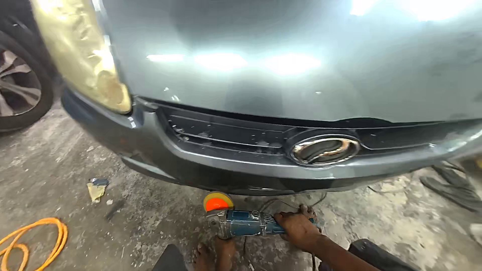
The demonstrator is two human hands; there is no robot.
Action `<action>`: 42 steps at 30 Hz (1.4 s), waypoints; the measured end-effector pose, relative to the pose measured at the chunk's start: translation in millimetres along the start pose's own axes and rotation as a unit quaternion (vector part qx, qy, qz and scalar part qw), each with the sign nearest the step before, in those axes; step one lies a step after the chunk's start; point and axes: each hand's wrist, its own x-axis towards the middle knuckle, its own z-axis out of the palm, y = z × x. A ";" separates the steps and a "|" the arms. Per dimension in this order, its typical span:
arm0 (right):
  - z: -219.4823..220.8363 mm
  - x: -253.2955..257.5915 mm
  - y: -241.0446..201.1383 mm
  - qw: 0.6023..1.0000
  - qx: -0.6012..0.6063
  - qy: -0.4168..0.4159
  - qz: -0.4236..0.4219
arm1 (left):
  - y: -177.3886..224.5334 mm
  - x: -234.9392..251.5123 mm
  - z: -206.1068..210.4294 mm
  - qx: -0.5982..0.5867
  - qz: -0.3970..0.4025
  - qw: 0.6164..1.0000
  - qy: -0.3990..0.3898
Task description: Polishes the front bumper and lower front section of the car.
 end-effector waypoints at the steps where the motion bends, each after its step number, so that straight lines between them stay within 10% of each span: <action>1: 1.4 0.5 8.3 1.000 0.006 -0.002 -0.004 | 0.2 -4.0 4.0 -0.005 0.010 1.000 -0.006; 27: 155.4 -170.5 379.8 0.980 0.108 0.107 0.131 | 46.5 -133.9 352.1 0.226 0.026 0.939 -0.259; 42: 87.5 -70.3 247.6 0.989 0.108 0.083 -0.055 | 22.7 -119.6 198.3 0.083 -0.018 0.995 -0.053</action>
